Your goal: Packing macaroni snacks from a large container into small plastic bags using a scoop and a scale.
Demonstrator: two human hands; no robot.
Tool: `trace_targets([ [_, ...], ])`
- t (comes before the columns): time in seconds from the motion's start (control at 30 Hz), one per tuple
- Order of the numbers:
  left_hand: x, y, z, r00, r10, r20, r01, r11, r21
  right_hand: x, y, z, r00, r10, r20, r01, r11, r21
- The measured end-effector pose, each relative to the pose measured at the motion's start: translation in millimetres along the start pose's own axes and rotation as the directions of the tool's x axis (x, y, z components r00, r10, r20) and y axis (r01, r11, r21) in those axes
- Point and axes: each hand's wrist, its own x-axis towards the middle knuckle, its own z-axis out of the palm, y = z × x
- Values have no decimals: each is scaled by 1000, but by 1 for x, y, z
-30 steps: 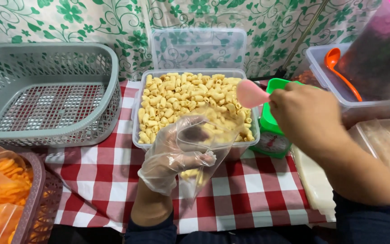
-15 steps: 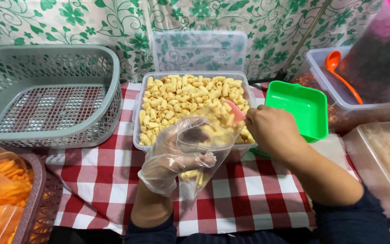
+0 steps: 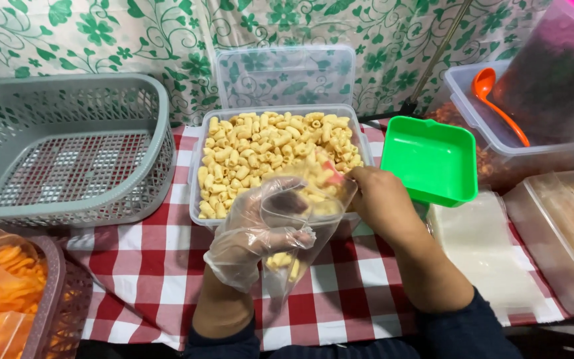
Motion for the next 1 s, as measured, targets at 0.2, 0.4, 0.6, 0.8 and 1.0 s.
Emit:
trace_targets([
  [0.2, 2, -2, -1, 1000, -3, 12, 4, 999, -34, -4, 4, -6, 999, 22, -45, -15, 989, 150],
  [0.4, 8, -3, -1, 998, 38, 49, -39, 999, 17, -8, 8, -5, 997, 22, -68, -6, 973, 229],
  [0.6, 13, -6, 3, 997, -43, 72, 42, 999, 16, -14, 4, -15, 995, 5, -103, 25, 955, 294],
  [0.8, 15, -12, 8, 996, -75, 46, 75, 997, 5, -19, 6, -23, 992, -5, -129, 47, 945, 324],
  [1.0, 13, -3, 13, 994, -80, 71, 82, 996, -32, -22, 9, -20, 987, -32, -160, 83, 941, 327],
])
